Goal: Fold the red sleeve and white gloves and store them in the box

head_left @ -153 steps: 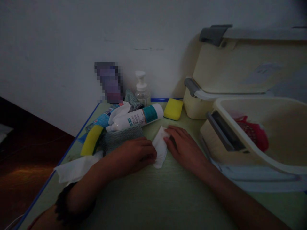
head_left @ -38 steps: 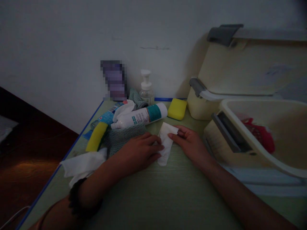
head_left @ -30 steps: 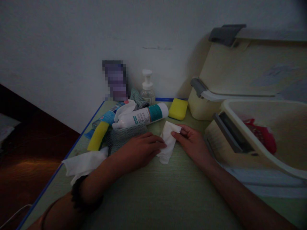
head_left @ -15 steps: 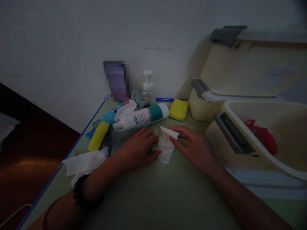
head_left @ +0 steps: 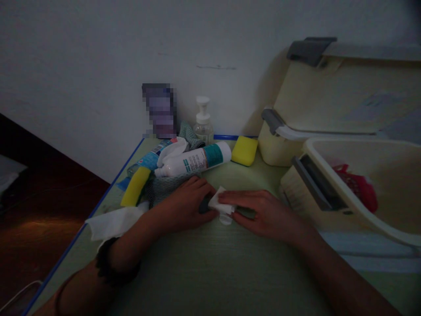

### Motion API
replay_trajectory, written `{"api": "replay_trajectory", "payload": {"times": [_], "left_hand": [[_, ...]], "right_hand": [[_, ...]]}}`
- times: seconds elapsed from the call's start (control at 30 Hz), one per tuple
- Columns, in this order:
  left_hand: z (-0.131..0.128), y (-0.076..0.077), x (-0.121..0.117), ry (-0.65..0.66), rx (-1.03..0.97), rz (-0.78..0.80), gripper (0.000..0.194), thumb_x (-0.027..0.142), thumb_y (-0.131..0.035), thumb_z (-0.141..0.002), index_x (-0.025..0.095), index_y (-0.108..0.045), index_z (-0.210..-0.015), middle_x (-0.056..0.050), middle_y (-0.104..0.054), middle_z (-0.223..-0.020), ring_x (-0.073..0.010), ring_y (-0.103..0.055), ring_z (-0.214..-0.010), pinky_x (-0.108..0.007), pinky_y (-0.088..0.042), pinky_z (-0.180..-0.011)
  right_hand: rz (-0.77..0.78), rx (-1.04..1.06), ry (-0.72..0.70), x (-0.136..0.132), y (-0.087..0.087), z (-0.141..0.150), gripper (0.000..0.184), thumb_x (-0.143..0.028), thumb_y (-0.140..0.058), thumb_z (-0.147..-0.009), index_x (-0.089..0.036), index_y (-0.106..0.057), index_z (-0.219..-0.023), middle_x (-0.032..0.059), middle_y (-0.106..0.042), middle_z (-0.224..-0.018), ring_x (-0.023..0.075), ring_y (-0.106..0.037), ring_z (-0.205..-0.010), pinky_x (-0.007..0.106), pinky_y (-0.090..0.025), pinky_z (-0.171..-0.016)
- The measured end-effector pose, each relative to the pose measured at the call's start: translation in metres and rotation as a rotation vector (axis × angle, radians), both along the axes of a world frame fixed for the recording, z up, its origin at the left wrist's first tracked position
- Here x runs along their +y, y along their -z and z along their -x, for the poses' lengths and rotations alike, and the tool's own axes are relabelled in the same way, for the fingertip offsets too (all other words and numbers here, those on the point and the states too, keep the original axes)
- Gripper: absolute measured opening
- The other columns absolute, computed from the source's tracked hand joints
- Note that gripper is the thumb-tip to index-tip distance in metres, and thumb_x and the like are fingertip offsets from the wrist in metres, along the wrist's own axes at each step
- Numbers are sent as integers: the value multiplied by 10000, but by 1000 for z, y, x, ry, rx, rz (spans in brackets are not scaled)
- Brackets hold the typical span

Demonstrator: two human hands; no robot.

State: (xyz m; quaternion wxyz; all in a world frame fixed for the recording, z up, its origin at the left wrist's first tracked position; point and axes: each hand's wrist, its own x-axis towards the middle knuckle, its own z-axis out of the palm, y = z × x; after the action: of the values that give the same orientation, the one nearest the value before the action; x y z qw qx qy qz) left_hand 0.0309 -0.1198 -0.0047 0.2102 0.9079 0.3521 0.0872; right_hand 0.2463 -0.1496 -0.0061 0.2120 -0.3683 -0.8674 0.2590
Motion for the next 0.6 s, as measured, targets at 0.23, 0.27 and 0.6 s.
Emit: {"api": "replay_trajectory", "payload": {"times": [0.23,0.27,0.6], "left_hand": [[2,4,2,6,9,13,269,381,-583,-814,168,-556,-976,-62,-559,-972,-227,-483,-949,-367,-407,-852],[3,4,2,7,7,15,278,388,-586,-812,167,-555,-978,-62,-559,-975,-227,-485,-949,-366,-407,-852],[6,-12,3,22,-24,152,249,357,-485,-889,173,-598,-1013,-59,-590,-987,-200,-523,-977,-340,-403,-889]], "right_hand": [[29,-115,-59,-2,-7,1,381,-269,-518,-875,-286,-545,-1255,23,-572,-1299,163,-527,-1200,371,-408,-1028],[38,-132,-67,-3,-8,1,378,-286,-502,-885,-274,-542,-1261,34,-562,-1309,167,-505,-1221,380,-395,-1038],[63,-82,-61,0,1,0,304,-244,-498,-892,-252,-617,-1173,48,-590,-1282,174,-509,-1218,378,-378,-1048]]}}
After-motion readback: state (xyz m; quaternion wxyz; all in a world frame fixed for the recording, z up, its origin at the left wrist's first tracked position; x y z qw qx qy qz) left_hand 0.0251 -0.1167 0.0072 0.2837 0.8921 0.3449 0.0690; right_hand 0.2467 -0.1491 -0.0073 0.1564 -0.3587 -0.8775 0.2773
